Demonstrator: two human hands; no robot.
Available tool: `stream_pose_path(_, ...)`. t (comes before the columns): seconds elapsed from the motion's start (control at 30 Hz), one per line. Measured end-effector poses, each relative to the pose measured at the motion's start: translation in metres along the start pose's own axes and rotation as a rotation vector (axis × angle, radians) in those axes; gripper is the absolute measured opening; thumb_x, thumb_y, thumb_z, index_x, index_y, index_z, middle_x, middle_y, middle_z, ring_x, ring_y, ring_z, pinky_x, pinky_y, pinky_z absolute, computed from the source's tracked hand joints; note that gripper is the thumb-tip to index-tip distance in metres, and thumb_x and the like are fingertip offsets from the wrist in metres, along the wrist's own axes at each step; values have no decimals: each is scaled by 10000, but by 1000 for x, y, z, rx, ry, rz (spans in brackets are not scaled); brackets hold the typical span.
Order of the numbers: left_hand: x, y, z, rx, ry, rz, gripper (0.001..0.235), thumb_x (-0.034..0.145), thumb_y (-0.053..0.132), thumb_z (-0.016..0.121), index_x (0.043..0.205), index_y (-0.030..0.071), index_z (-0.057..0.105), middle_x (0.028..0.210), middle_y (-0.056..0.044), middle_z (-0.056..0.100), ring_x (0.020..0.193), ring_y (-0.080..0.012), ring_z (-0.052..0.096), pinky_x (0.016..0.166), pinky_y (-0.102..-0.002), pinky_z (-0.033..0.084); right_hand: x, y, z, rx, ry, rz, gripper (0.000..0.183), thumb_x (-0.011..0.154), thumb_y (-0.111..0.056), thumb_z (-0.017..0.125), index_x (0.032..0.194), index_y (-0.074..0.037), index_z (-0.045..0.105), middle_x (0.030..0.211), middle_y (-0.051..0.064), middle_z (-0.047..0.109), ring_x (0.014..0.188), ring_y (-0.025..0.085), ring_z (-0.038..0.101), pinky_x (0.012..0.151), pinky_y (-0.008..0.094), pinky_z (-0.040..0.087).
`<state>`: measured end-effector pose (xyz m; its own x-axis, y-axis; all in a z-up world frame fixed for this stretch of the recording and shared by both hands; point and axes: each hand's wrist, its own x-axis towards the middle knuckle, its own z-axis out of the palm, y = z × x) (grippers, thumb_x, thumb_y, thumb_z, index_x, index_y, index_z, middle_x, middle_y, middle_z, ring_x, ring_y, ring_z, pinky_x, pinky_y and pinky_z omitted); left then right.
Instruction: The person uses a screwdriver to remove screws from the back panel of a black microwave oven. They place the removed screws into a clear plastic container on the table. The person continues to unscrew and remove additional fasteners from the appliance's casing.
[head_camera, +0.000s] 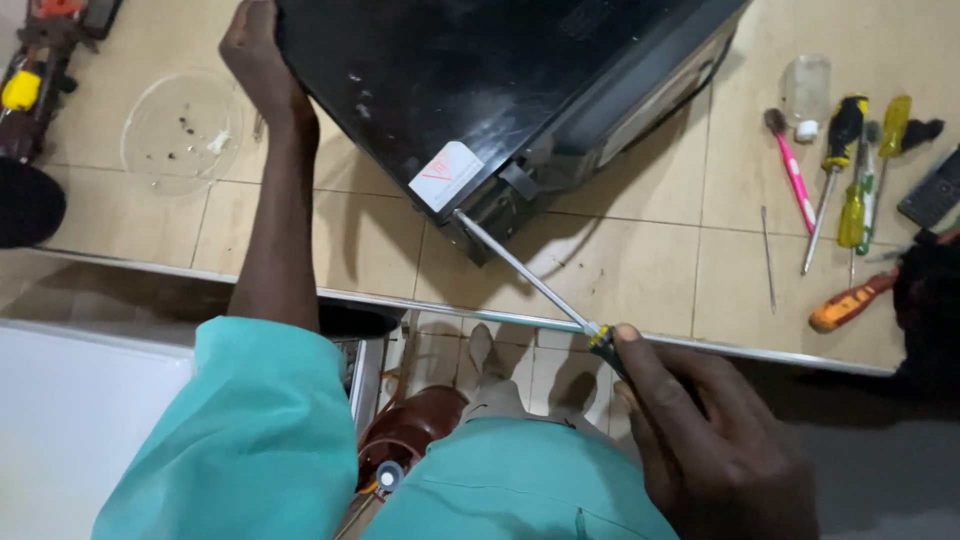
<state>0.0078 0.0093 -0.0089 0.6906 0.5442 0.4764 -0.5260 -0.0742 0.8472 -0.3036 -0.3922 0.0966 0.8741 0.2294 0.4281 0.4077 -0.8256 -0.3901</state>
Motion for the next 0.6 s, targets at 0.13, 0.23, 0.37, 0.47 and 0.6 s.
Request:
stream_pose_path(0.13, 5, -9, 1, 58, 97, -38, 389, 920, 92, 666, 699, 187, 360, 710, 58, 271, 694, -92, 253, 590, -348, 224, 6, 7, -1, -145, -10, -204, 333, 1018, -119, 587, 1312, -27, 714, 1051, 114, 739, 839, 201, 709, 635, 331, 537)
stream_pose_path(0.23, -1, 4, 6, -48, 140, -101, 397, 889, 69, 687, 685, 182, 366, 692, 64, 263, 676, -95, 228, 588, -337, 207, 11, 12, 0, -263, -41, -327, 373, 1008, -304, 650, 1284, -61, 720, 974, 21, 729, 739, 119, 676, 496, 303, 502)
stream_pose_path(0.37, -5, 12, 10, -28, 129, -112, 377, 897, 64, 642, 691, 179, 348, 704, 57, 258, 698, -102, 226, 599, -346, 210, 13, 19, 0, -464, -158, -468, 445, 1032, -341, 615, 1415, -120, 668, 705, -58, 502, 493, 58, 505, 381, 290, 435)
stream_pose_path(0.47, -8, 11, 6, -9, -3, 56, 427, 994, 110, 630, 743, 158, 288, 693, 65, 226, 756, -107, 185, 640, -390, 196, 26, 6, -12, -394, -181, -382, 435, 1009, -286, 608, 1420, -163, 677, 665, -51, 492, 493, 136, 517, 417, 339, 427)
stream_pose_path(0.6, 0, -1, 5, 30, 172, -66, 414, 847, -32, 571, 745, 221, 259, 695, 88, 185, 701, -95, 127, 588, -351, 143, 31, -11, -14, -327, -321, -38, 505, 954, -399, 536, 1445, -350, 641, 868, -72, 666, 573, 222, 661, 506, 382, 538)
